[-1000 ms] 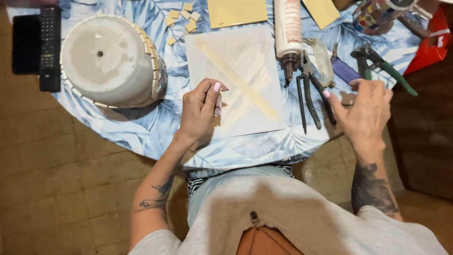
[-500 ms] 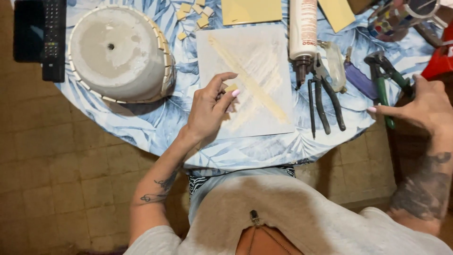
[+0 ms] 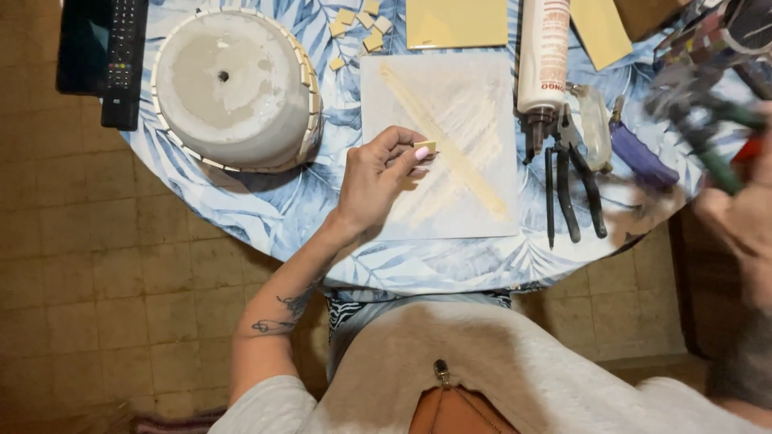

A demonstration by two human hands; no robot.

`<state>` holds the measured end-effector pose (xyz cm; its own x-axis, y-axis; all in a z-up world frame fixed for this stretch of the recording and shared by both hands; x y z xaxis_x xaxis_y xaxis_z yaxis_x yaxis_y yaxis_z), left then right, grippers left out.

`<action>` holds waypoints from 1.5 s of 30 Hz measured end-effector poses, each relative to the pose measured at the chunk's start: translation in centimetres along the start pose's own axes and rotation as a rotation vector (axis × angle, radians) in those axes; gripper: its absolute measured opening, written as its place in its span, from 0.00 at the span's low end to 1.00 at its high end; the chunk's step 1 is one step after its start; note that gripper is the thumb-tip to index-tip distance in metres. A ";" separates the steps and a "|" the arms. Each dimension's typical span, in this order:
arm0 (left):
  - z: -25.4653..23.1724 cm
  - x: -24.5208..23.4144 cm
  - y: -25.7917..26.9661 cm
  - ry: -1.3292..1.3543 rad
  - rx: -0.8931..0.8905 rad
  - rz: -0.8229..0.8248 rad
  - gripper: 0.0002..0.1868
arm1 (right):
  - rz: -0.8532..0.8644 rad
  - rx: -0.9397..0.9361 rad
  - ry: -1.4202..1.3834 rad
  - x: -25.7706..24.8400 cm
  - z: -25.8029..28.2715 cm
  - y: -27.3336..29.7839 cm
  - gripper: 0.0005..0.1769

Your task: The person is creating a mosaic on a pot by applying glue to individual tiles and placing them. They also use pliers to cut tiles to size.

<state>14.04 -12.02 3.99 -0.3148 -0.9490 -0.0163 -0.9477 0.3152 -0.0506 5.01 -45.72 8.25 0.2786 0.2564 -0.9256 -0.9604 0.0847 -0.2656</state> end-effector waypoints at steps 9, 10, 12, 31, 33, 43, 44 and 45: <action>-0.6 -0.5 0.1 0.080 -0.022 -0.029 0.06 | 0.683 -0.323 0.214 8.6 12.3 -4.4 0.28; -0.6 -0.6 0.1 0.081 -0.019 -0.036 0.06 | 0.682 -0.330 0.217 8.8 12.6 -4.9 0.28; -0.3 -0.8 0.1 0.163 -0.029 -0.065 0.07 | 0.714 -0.405 0.151 9.5 13.7 -5.1 0.28; -1.0 -0.8 0.2 -0.047 0.074 -0.081 0.05 | 0.706 -0.487 0.097 10.5 14.2 -5.0 0.30; -1.0 -0.7 0.3 -0.051 0.086 -0.082 0.05 | 0.718 -0.469 0.122 10.6 14.0 -5.0 0.30; -1.4 -0.7 0.4 -0.101 0.118 -0.107 0.05 | 0.686 -0.493 0.067 10.3 14.1 -5.0 0.27; -1.3 -0.6 0.4 -0.104 0.123 -0.102 0.05 | 0.686 -0.484 0.063 10.3 14.1 -5.0 0.27; -1.3 -0.6 0.3 -0.106 0.127 -0.097 0.05 | 0.686 -0.475 0.060 10.2 14.2 -5.1 0.27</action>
<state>13.84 -11.39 5.25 -0.2088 -0.9717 -0.1103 -0.9568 0.2263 -0.1825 12.90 -29.87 3.94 -0.3573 0.0500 -0.9326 -0.8225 -0.4899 0.2889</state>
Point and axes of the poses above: each hand's wrist, its own y-axis away from the middle knuckle, its own x-axis out of the palm, z = x × y, the point moved 10 cm from there along -y, towards the middle knuckle, and after that the axes turned 3 degrees about x, right-handed, at the moved point
